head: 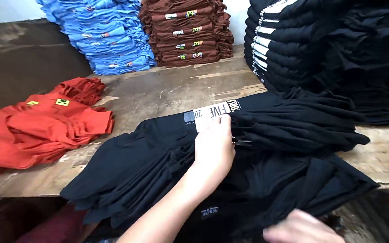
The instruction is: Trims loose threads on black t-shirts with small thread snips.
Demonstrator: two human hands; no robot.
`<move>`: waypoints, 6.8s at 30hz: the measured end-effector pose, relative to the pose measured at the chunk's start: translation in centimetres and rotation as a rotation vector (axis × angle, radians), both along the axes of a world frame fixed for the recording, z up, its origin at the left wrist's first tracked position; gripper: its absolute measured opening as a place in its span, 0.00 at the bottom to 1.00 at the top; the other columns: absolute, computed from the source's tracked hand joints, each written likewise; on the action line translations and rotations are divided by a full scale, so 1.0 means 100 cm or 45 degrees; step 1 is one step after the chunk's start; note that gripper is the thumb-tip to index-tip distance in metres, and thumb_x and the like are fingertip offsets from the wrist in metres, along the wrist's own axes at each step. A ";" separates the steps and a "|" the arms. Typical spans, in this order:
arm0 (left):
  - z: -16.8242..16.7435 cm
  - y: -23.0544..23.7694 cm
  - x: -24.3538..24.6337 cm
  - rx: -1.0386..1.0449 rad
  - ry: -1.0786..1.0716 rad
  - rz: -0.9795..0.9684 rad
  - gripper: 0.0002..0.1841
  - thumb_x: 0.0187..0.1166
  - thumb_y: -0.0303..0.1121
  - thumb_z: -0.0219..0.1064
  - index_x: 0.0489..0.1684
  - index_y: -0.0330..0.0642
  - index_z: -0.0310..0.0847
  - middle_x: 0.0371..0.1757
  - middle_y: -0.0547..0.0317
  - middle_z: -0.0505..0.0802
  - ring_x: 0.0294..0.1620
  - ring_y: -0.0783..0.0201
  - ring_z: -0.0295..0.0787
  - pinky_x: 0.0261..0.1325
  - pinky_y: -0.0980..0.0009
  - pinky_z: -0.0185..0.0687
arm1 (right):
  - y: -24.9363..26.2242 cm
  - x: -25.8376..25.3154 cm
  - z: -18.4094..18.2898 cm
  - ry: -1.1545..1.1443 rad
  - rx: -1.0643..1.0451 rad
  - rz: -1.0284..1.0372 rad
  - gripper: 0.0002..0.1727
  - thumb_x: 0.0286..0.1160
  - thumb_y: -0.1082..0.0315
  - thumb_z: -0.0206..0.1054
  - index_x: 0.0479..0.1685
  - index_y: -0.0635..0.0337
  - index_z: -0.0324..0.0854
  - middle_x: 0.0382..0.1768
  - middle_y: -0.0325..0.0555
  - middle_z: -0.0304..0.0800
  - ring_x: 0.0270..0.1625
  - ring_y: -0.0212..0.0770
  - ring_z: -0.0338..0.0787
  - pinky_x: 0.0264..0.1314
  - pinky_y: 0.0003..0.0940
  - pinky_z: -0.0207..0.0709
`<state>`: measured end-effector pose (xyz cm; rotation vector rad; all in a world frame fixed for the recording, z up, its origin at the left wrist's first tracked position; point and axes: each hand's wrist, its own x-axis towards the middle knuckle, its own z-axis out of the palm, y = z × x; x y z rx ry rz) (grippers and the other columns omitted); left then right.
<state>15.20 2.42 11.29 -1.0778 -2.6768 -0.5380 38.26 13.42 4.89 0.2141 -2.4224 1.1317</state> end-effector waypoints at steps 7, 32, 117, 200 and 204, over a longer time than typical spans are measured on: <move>-0.031 -0.007 -0.016 0.137 0.115 -0.567 0.13 0.54 0.21 0.78 0.32 0.47 0.83 0.36 0.60 0.85 0.32 0.60 0.86 0.30 0.59 0.84 | -0.011 -0.047 -0.031 0.299 0.323 -0.557 0.10 0.70 0.48 0.75 0.43 0.39 0.94 0.41 0.35 0.90 0.48 0.36 0.85 0.56 0.40 0.75; -0.041 -0.079 0.046 0.380 0.239 -0.799 0.10 0.84 0.33 0.66 0.56 0.53 0.91 0.51 0.66 0.95 0.46 0.66 0.86 0.48 0.65 0.75 | -0.024 -0.047 -0.053 0.568 -0.433 -0.533 0.06 0.76 0.54 0.75 0.40 0.42 0.91 0.47 0.30 0.84 0.52 0.23 0.86 0.55 0.16 0.82; -0.059 -0.061 0.065 0.475 0.378 -0.463 0.08 0.80 0.43 0.71 0.48 0.58 0.93 0.44 0.68 0.94 0.41 0.66 0.83 0.47 0.64 0.71 | 0.013 -0.040 -0.039 0.576 0.323 -0.255 0.19 0.79 0.38 0.62 0.31 0.38 0.85 0.52 0.29 0.92 0.61 0.36 0.84 0.76 0.42 0.67; -0.059 -0.093 0.051 0.407 0.416 -0.681 0.14 0.82 0.33 0.65 0.61 0.59 0.89 0.51 0.66 0.93 0.48 0.64 0.83 0.56 0.62 0.70 | -0.023 -0.039 -0.074 0.634 0.166 -0.701 0.07 0.84 0.54 0.63 0.43 0.41 0.82 0.47 0.31 0.79 0.58 0.29 0.80 0.67 0.26 0.73; -0.067 -0.080 0.059 0.336 0.606 -0.770 0.14 0.83 0.29 0.63 0.62 0.52 0.88 0.53 0.60 0.94 0.48 0.60 0.84 0.56 0.59 0.71 | -0.028 -0.042 -0.078 0.703 0.247 -0.696 0.05 0.83 0.55 0.63 0.43 0.41 0.81 0.48 0.31 0.77 0.57 0.29 0.79 0.69 0.28 0.71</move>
